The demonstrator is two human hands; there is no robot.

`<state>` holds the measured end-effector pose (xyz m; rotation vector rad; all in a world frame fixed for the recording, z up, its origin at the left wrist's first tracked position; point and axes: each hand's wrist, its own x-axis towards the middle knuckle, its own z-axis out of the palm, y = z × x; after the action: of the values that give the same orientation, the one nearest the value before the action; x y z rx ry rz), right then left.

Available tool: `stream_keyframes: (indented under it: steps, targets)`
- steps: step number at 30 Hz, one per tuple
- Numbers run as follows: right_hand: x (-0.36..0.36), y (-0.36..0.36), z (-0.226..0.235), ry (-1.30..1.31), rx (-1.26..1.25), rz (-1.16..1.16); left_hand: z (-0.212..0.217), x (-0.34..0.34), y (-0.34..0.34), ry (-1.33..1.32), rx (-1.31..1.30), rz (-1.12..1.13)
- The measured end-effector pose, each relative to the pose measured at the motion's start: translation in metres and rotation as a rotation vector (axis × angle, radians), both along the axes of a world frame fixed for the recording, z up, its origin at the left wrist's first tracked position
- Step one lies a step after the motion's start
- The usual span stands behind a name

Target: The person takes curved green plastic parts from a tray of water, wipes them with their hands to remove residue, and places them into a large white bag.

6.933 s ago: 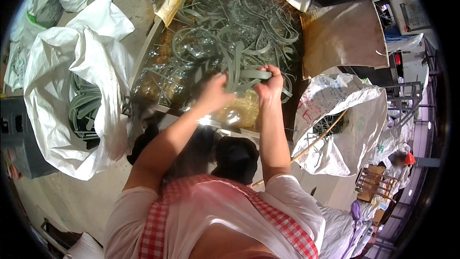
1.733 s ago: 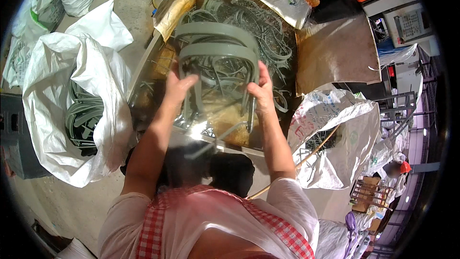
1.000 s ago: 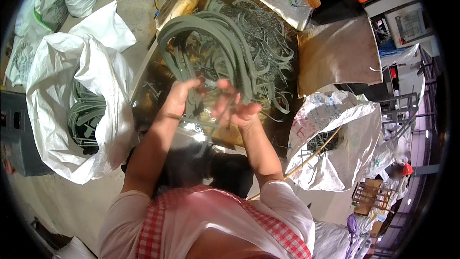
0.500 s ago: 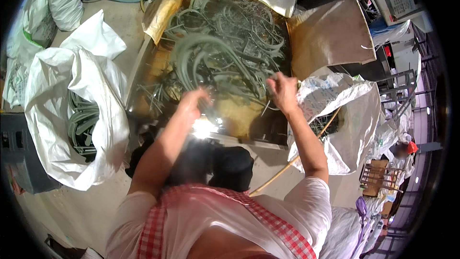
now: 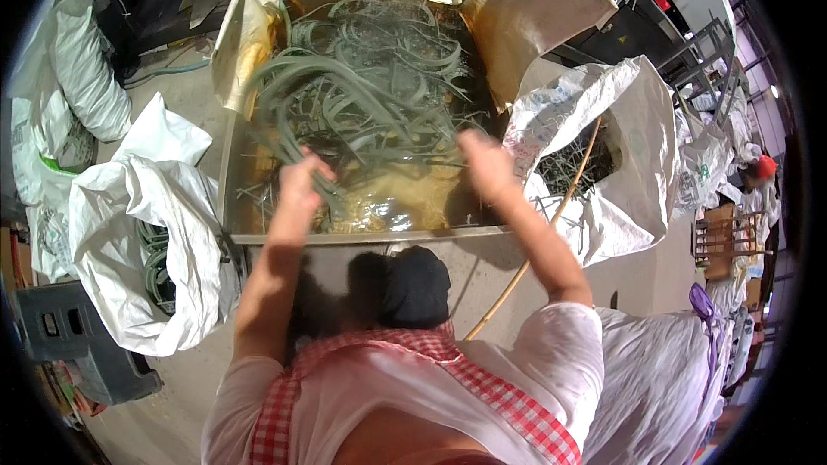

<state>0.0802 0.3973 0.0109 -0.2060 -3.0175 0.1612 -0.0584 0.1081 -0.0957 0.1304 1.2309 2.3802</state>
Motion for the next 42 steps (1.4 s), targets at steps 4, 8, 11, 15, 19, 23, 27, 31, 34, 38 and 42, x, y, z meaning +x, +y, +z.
stream_keyframes:
  steps: [4, 8, 11, 15, 19, 23, 27, 31, 34, 38, 42]
  targets:
    - [-0.013, 0.089, 0.021, 1.022, 0.456, 0.001, 0.091, 0.123, 0.064, -0.545, 0.207, -0.523]
    - [0.021, 0.113, 0.039, 1.194, -1.242, -0.052, 0.116, 0.195, 0.120, -0.808, 0.356, -0.520]
    - [0.024, 0.157, 0.024, 1.317, -0.885, -0.112, 0.135, 0.236, 0.130, -0.830, 0.361, -0.465]
    - [-0.009, 0.178, 0.040, 1.292, -0.468, 0.123, 0.167, 0.248, 0.114, -1.012, 0.420, -0.722]
    - [0.006, 0.137, 0.013, 0.946, -0.272, 0.323, 0.147, 0.139, 0.064, -0.419, 0.234, -0.335]
    - [0.012, 0.005, 0.035, 0.382, -0.181, 0.332, 0.171, 0.041, 0.006, 0.056, -0.185, 0.217]
    - [0.038, -0.030, 0.036, 0.313, -0.463, 0.348, 0.187, 0.027, 0.012, -0.066, -0.095, 0.086]
    - [0.027, 0.001, 0.062, 0.427, -0.053, 0.080, 0.157, 0.032, 0.053, -0.382, -0.112, -0.024]
    - [0.039, 0.018, 0.069, 0.563, -0.164, 0.110, 0.126, 0.055, 0.074, -0.487, -0.060, -0.045]
    - [0.051, 0.032, 0.026, 0.251, -1.542, -0.349, 0.098, 0.043, 0.090, -0.043, -0.102, 0.166]
    - [0.082, 0.037, -0.002, -0.411, -1.549, -0.036, 0.165, 0.013, 0.059, 1.158, -0.802, -0.152]
